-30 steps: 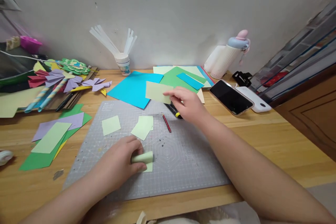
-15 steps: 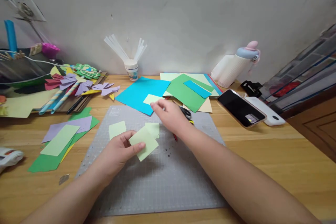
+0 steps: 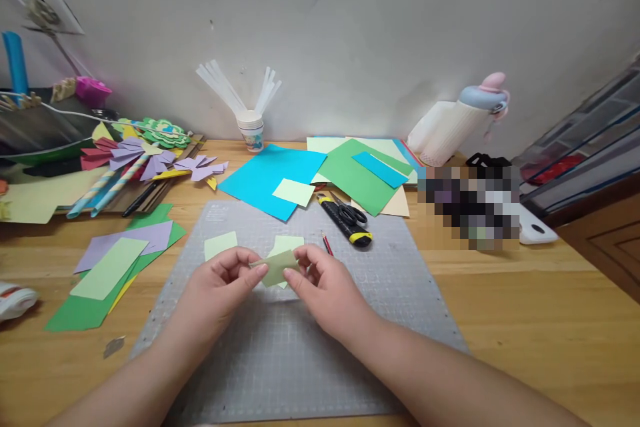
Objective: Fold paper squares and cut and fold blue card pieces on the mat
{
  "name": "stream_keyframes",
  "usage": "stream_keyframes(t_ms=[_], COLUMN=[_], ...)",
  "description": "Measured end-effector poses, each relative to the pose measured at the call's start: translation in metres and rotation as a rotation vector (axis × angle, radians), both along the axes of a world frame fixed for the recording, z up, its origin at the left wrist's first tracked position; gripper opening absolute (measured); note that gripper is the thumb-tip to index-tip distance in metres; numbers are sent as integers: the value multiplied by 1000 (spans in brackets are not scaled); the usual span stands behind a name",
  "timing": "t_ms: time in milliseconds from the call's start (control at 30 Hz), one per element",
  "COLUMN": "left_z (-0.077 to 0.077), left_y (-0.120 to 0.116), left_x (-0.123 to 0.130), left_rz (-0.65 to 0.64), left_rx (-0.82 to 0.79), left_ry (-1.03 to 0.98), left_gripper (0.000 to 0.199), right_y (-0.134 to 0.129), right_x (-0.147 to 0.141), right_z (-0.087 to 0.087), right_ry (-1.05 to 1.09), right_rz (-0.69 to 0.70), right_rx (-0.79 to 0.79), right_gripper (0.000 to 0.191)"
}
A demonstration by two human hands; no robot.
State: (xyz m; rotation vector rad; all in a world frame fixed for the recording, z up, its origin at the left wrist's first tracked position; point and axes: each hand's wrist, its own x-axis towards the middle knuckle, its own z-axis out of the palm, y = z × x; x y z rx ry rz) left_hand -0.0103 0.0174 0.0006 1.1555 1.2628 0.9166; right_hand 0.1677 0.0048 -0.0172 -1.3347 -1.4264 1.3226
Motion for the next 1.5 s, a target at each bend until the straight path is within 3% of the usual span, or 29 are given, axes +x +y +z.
stream_keyframes(t_ms=[100,267,400,600,767,867,1000,1133,1267,1367,1500], left_z=[4,3,-1,-3,0,4,8,10,6,4,4], left_y=[-5,-10,-13,-16,-14,-12,-10,-9,-9,-8,-9], left_x=[-1,-3,-1,2,3,3,4,6,5,4,5], left_rz=[59,11,-47,-58,-82,-91,-149,-281,-162,-33,-42], left_rx=[154,441,596,437,419,383,292,179,185,211,202], left_ry=[161,347,370,239,119,95,157,187,141,91,120], left_gripper=[18,5,9,14,5,8,7,7,3,16,19], right_y=[-4,-14,-18,-18,-18,-16,-5,4,4,1,-4], right_x=[2,-6,-11,-10,-11,-11,-5,1,0,-3,-4], right_z=[4,11,11,11,9,5,2,2,1,0,1], right_ry=[-20,290,332,292,304,432,533,502,450,400,293], right_rz=[-125,-73,-102,-139,-74,-92,-205,-95,-23,21,89], right_rx=[117,-8,44,139,135,99,30,-172,-221,-193,-146], right_gripper=[22,28,16,12,13,15,42,45,29,27,20])
